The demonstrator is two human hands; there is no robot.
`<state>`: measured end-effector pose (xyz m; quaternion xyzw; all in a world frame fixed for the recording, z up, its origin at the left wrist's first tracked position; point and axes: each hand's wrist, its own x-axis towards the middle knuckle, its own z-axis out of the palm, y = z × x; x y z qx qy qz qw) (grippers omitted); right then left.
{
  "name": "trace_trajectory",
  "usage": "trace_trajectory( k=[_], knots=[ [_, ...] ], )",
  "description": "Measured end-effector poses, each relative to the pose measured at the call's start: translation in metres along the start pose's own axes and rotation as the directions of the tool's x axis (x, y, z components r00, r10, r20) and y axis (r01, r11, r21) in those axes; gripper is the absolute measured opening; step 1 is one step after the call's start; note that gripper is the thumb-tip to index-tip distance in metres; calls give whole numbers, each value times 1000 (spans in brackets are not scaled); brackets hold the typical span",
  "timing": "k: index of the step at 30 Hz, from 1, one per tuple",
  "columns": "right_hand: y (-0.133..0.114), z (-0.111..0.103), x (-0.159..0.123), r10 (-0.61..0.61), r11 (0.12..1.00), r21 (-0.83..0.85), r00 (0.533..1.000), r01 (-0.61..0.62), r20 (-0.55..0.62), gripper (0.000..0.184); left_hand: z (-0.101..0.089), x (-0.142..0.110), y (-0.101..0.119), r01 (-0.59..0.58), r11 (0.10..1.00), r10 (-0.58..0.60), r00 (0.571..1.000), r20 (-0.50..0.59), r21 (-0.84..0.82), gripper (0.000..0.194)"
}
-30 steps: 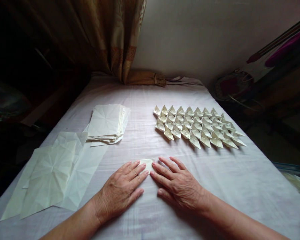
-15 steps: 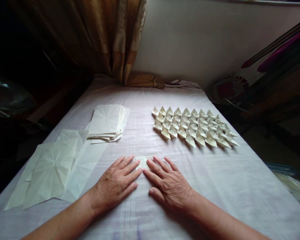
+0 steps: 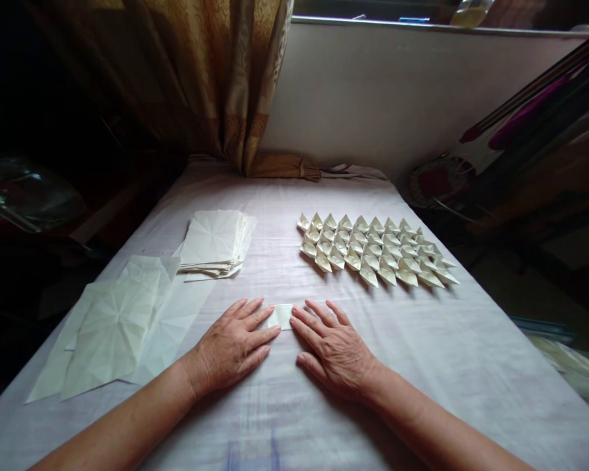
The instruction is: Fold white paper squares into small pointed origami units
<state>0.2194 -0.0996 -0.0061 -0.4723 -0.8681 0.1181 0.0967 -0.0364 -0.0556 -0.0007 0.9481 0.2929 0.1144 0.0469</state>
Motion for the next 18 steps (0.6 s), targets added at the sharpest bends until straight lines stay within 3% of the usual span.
trace_trajectory(
  k=[10,14,18],
  knots=[
    [-3,12,5,94,995,-22,987,-98,-126,52,-4,1,0,7,1000,-8,998,59,15,34],
    [-1,20,9,228,973,35,925,-228,-305,42,-1,-1,-3,-5,1000,4,999,38,22,35],
    [0,28,18,269,963,149,861,-227,-431,29,4,-3,-4,-38,998,39,999,-18,59,35]
  ],
)
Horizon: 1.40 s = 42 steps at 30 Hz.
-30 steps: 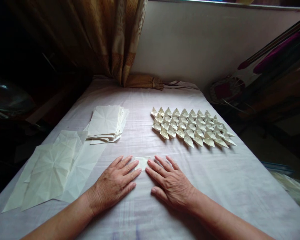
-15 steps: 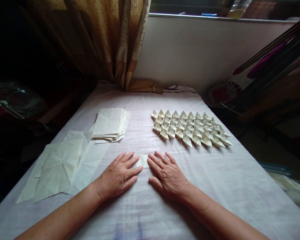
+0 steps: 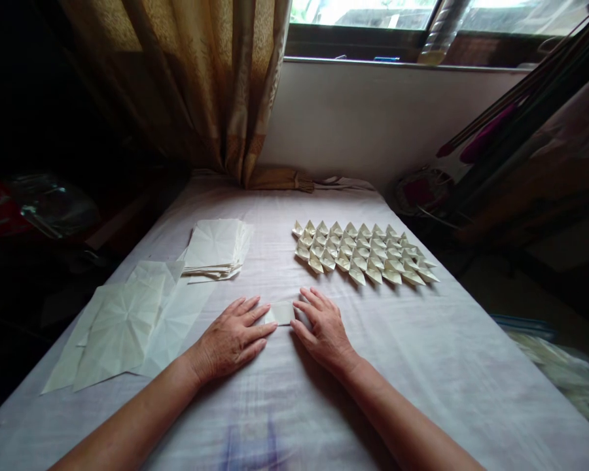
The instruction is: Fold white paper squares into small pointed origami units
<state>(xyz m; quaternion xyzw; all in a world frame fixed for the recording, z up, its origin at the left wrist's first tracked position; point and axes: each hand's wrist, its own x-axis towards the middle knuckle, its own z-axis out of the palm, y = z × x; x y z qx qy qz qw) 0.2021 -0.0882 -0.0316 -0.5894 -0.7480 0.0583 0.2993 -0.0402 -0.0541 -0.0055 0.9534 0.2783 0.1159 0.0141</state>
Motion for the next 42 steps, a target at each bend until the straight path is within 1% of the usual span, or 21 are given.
trace_trajectory(
  k=[3,6,8,10,12,14,17,20,23,25,28,30,32,34,38,42],
  knots=[
    [-2,3,0,14,995,102,998,-8,-64,20,2,1,3,-20,1000,21,995,-101,17,29],
    [-7,1,-1,-18,989,144,996,30,-89,7,2,4,9,-23,1000,25,971,-238,11,21],
    [-11,-3,-1,-69,990,111,988,85,-134,2,2,9,12,-2,1000,-1,948,-320,-8,18],
    [-16,-7,0,-123,990,40,974,133,-191,6,0,16,15,44,999,-46,922,-384,-16,19],
    [-19,-10,1,-157,987,-46,963,151,-218,9,-3,25,17,97,995,-83,906,-415,12,26],
    [-20,-11,2,-171,982,-118,963,149,-208,12,-5,34,19,116,991,-76,906,-417,71,26],
    [-17,-12,0,-160,976,-169,977,135,-142,13,-6,42,20,27,990,27,925,-378,135,19],
    [-13,-14,-5,-113,982,-156,992,103,-54,8,-3,38,18,-48,988,95,934,-345,144,22],
    [-12,-20,-8,-72,986,-148,997,70,-3,10,1,28,16,-62,992,93,944,-316,107,21],
    [-14,-23,-8,-86,984,-154,996,87,12,13,2,23,15,-53,997,69,958,-279,64,19],
    [-16,-24,-5,-163,976,-141,986,164,19,15,1,22,17,-18,1000,15,973,-230,-12,17],
    [-18,-23,-4,-222,970,-98,975,224,30,16,0,24,18,3,998,-15,976,-218,-55,17],
    [-18,-22,-2,-244,969,-35,969,246,46,16,0,26,20,35,995,-57,972,-226,-98,18],
    [-18,-20,-1,-213,977,27,975,212,54,14,2,27,21,88,984,-122,966,-229,-154,19],
    [-19,-14,0,-76,989,127,996,69,51,14,8,26,21,219,942,-272,942,-196,-254,16],
    [-23,-8,0,48,991,122,999,-51,23,17,11,29,19,316,906,-365,920,-144,-283,17]
  ],
)
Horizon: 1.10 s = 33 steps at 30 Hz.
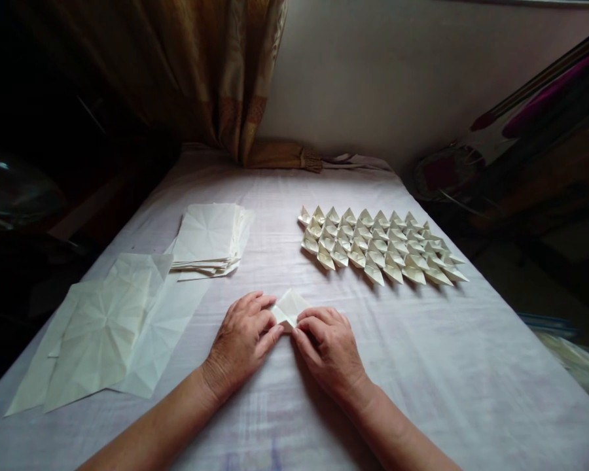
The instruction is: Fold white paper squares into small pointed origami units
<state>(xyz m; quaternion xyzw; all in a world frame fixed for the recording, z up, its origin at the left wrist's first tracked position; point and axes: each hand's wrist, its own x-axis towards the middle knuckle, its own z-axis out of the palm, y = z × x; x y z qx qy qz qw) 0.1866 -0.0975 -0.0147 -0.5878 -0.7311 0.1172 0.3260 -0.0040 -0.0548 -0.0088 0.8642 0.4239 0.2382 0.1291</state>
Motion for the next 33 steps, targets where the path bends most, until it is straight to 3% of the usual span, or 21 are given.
trace_trajectory(
  k=[5,15,22,27,33],
  knots=[
    [-3,3,2,83,996,-23,996,-84,-25,19,1,5,2,59,998,-59,998,21,12,24],
    [-3,2,5,117,993,-15,993,-117,-14,11,4,4,4,104,994,-104,994,23,29,19],
    [-2,-3,6,136,985,107,991,-133,-17,11,3,4,5,116,993,-117,992,48,32,17],
    [5,-8,3,117,973,200,993,-113,-7,20,2,5,5,111,993,-113,992,58,42,17],
    [9,-14,-1,-46,995,92,997,40,66,36,2,5,4,114,993,-117,990,73,41,17]
  ],
)
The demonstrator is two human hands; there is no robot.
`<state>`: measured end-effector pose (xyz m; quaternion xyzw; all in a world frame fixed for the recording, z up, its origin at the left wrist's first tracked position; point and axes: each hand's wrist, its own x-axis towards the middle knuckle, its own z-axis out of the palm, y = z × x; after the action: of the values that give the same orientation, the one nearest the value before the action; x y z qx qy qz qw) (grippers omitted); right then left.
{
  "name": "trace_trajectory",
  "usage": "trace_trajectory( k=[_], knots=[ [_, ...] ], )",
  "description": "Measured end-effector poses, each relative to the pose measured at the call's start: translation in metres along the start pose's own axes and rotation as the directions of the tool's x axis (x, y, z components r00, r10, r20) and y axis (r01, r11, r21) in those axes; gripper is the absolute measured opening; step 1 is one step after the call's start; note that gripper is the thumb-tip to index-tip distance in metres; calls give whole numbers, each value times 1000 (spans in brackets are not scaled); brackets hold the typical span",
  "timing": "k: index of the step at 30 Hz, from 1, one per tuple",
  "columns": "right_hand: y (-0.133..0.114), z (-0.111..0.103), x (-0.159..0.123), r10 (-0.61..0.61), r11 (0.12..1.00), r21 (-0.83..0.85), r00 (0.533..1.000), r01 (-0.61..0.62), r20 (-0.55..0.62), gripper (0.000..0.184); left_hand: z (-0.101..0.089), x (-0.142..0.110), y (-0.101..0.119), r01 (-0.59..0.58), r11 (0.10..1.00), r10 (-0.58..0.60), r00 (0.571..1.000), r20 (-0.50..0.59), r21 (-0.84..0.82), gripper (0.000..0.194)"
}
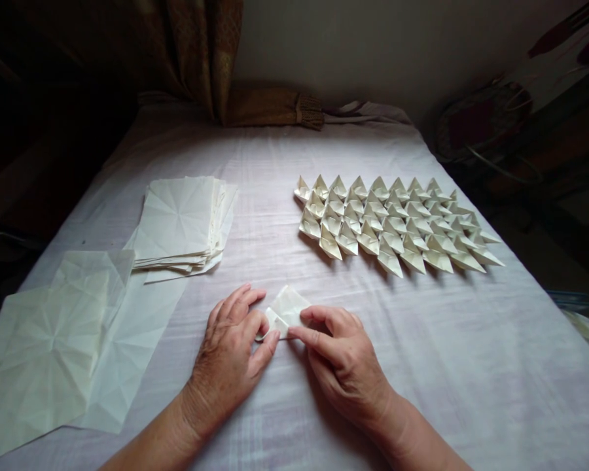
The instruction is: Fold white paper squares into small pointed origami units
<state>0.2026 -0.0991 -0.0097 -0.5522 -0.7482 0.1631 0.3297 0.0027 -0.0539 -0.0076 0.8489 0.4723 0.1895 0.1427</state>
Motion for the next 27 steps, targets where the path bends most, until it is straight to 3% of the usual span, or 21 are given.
trace_trajectory(
  k=[27],
  knots=[
    [-4,-1,3,-66,989,-127,995,75,73,26,0,2,2,-13,1000,14,1000,-21,19,9]
  ],
)
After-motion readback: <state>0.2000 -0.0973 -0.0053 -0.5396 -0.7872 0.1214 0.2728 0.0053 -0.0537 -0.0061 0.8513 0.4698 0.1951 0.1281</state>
